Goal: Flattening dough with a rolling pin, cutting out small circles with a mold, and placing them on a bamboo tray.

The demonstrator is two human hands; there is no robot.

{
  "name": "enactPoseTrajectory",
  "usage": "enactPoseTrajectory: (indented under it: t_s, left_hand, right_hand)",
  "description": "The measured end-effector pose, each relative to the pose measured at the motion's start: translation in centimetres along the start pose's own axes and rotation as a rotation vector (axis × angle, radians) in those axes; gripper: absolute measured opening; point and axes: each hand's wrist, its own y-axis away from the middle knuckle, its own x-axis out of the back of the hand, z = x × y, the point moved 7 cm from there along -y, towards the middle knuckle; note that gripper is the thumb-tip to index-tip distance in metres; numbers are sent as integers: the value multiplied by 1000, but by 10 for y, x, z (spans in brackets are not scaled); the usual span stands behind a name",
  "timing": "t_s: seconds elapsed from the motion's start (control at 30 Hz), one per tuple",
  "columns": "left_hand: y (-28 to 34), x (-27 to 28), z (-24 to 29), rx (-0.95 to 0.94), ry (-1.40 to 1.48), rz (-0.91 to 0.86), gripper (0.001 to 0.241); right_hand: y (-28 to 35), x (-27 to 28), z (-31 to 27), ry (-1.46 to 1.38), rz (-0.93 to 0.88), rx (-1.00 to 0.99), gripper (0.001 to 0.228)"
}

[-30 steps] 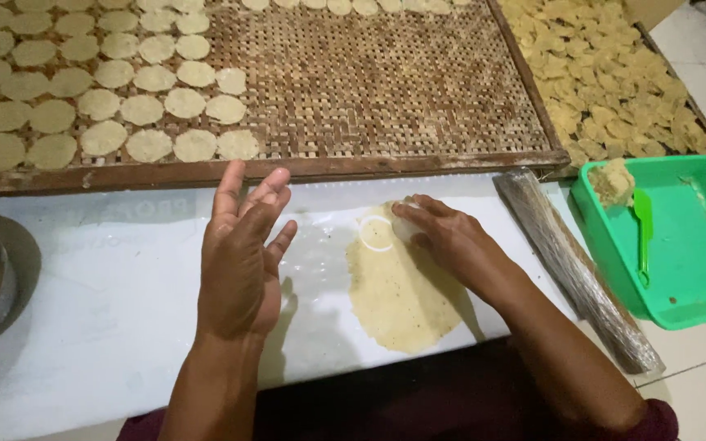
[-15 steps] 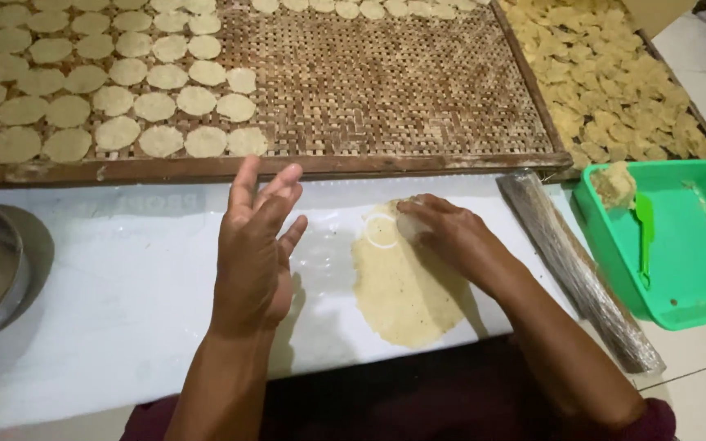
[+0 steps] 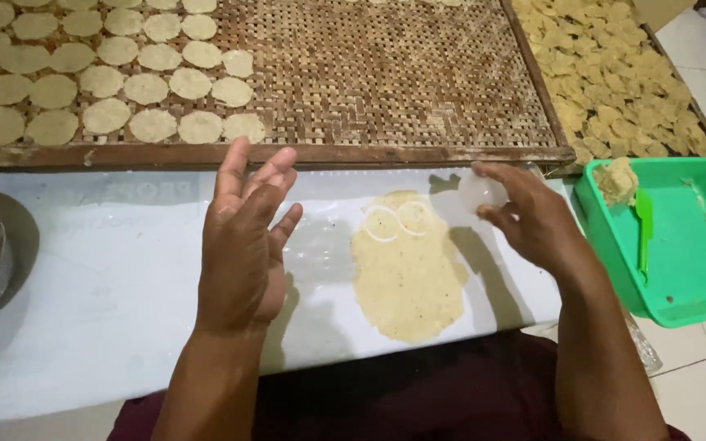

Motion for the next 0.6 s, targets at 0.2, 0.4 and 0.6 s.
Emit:
enactPoseTrajectory:
  t_s: [0.2,0.4,0.6]
  left_hand:
    - [-3,-1,-4,-1,15,18,91]
    - [-3,1,-5,-14,24,-19,90]
    - [-5,1,-9,-17,44,-26,88]
  right_hand:
    - [24,-58,-55,-44,-157,488,60]
    - [30,-81,-92,52,-338,357,60]
    - [29,-92,-95,82,-358,350,60]
